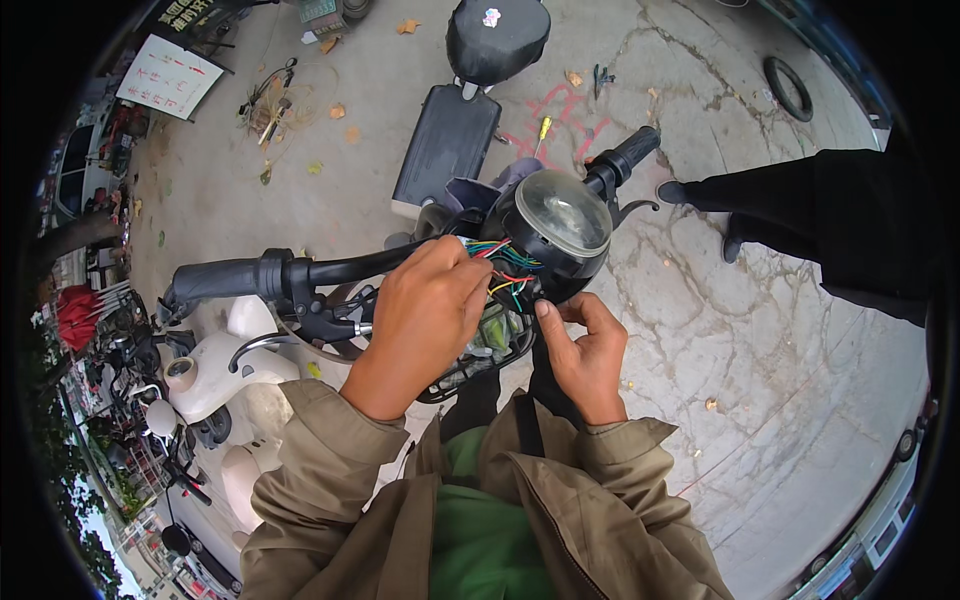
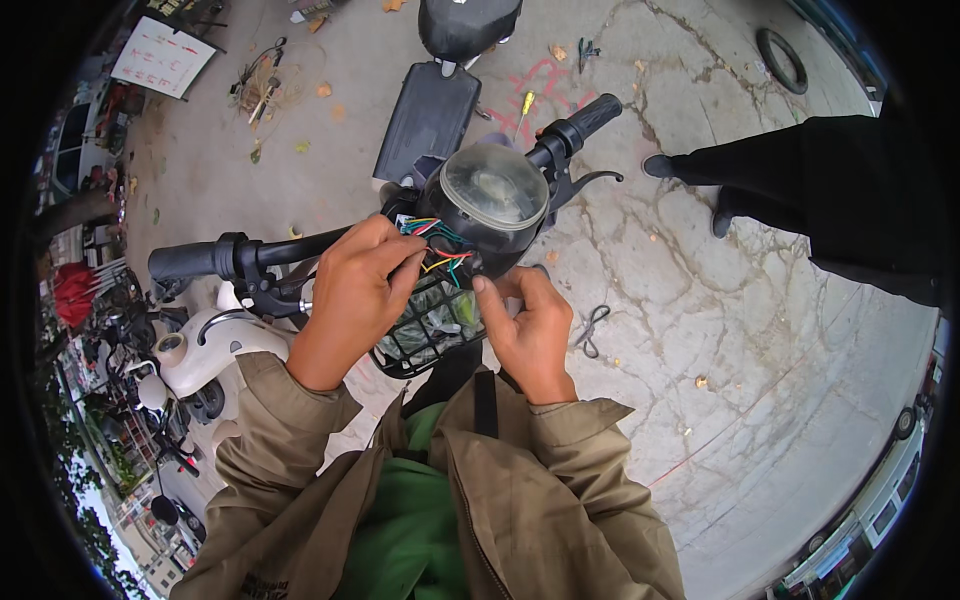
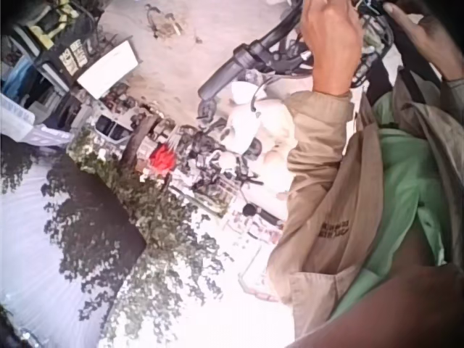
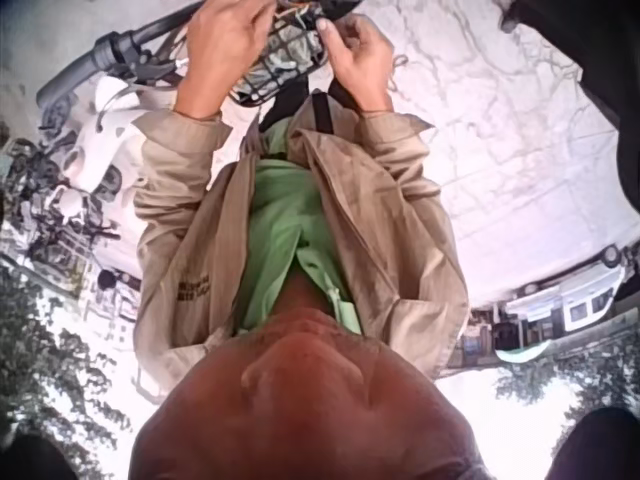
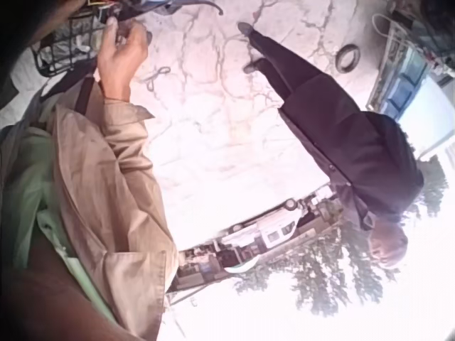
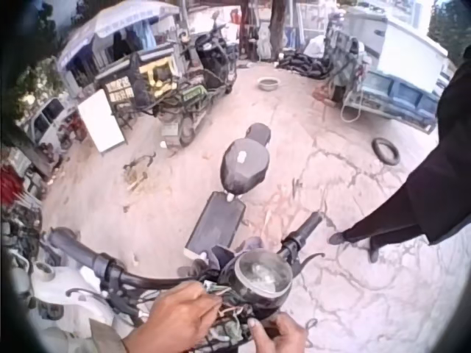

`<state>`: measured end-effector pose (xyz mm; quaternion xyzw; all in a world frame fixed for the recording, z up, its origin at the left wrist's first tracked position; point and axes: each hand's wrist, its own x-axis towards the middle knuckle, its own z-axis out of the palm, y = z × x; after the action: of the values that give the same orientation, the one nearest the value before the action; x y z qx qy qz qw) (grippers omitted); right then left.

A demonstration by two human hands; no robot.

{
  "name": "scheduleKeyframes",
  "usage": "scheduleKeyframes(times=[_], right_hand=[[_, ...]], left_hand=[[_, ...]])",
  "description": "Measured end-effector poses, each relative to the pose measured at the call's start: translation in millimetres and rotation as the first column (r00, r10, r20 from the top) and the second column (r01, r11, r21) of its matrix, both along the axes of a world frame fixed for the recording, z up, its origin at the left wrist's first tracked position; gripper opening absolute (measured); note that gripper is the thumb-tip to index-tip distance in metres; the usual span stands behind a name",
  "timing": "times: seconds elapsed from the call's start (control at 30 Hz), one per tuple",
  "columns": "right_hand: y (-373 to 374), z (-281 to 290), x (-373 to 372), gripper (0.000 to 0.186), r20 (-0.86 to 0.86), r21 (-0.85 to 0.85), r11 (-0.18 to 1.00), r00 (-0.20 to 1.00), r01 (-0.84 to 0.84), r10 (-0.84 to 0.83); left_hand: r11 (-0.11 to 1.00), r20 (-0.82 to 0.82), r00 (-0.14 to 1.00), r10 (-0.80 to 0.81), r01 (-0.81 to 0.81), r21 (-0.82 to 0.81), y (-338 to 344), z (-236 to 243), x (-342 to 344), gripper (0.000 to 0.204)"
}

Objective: The person repairs the electrical wiring of an electric scooter's headlight assembly. They separate and connect multiple colored wires by hand, then reposition the headlight unit.

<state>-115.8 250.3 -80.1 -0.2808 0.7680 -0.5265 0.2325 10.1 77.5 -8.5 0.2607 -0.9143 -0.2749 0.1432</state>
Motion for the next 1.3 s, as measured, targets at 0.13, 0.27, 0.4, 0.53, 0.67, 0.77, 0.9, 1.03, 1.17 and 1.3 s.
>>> scheduleKeyframes(times=[0.13, 0.27, 0.4, 0.53, 0.67, 0.77, 0.9, 1.03, 1.17, 1.3], right_hand=[[2.8, -8.9, 1.6, 0.026, 0.022, -0.017, 1.000, 0.999, 0.025, -0.025], [3.1, -11.5, 0.3, 0.023, 0.056, -0.040, 0.999, 0.998, 0.021, -0.018], [3.1, -10.4, 0.4, 0.022, 0.069, -0.046, 0.999, 0.998, 0.013, -0.009], [2.8, -9.0, -2.8, 0.021, 0.092, -0.064, 0.998, 0.996, -0.002, 0.007], [2.6, -7.1, -4.5, 0.022, 0.077, -0.056, 0.998, 0.997, -0.009, 0.014], [2.5, -7.4, -3.7, 0.022, 0.080, -0.061, 0.998, 0.997, -0.008, 0.013], [3.4, -10.6, -4.5, 0.023, 0.077, -0.063, 0.998, 0.997, -0.015, 0.020], [2.6, -9.6, -4.3, 0.024, 0.050, -0.077, 0.997, 0.998, -0.027, 0.031], [3.5, -13.6, -5.0, 0.025, 0.042, -0.074, 0.997, 0.999, -0.028, 0.031], [4.5, -15.2, -3.6, 0.026, 0.057, -0.078, 0.997, 0.998, -0.018, 0.023]], left_hand=[[0.999, -0.017, 1.000, 0.001, -0.002, -0.038, 1.1, -2.1, -4.6, 0.015], [0.997, -0.007, 1.000, -0.014, 0.013, -0.074, 0.7, -4.2, -6.9, 0.016], [0.995, 0.015, 1.000, -0.016, 0.017, -0.094, 0.3, -4.9, -7.7, 0.015], [0.998, 0.064, 0.998, -0.023, 0.027, -0.050, -4.0, 0.4, -8.9, 0.014], [0.999, 0.084, 0.996, -0.041, 0.043, -0.021, -7.4, 6.6, -13.2, 0.015], [0.998, 0.087, 0.994, -0.063, 0.064, -0.008, -9.1, 7.7, -14.5, 0.016], [0.996, 0.105, 0.991, -0.079, 0.075, 0.046, -13.1, 8.2, -16.0, 0.017], [0.990, 0.106, 0.988, -0.114, 0.104, 0.091, -18.1, 7.9, -15.7, 0.017], [0.981, 0.095, 0.988, -0.121, 0.105, 0.163, -20.9, 4.8, -15.7, 0.015], [0.976, 0.115, 0.988, -0.108, 0.083, 0.203, -21.3, 3.3, -15.8, 0.009]])
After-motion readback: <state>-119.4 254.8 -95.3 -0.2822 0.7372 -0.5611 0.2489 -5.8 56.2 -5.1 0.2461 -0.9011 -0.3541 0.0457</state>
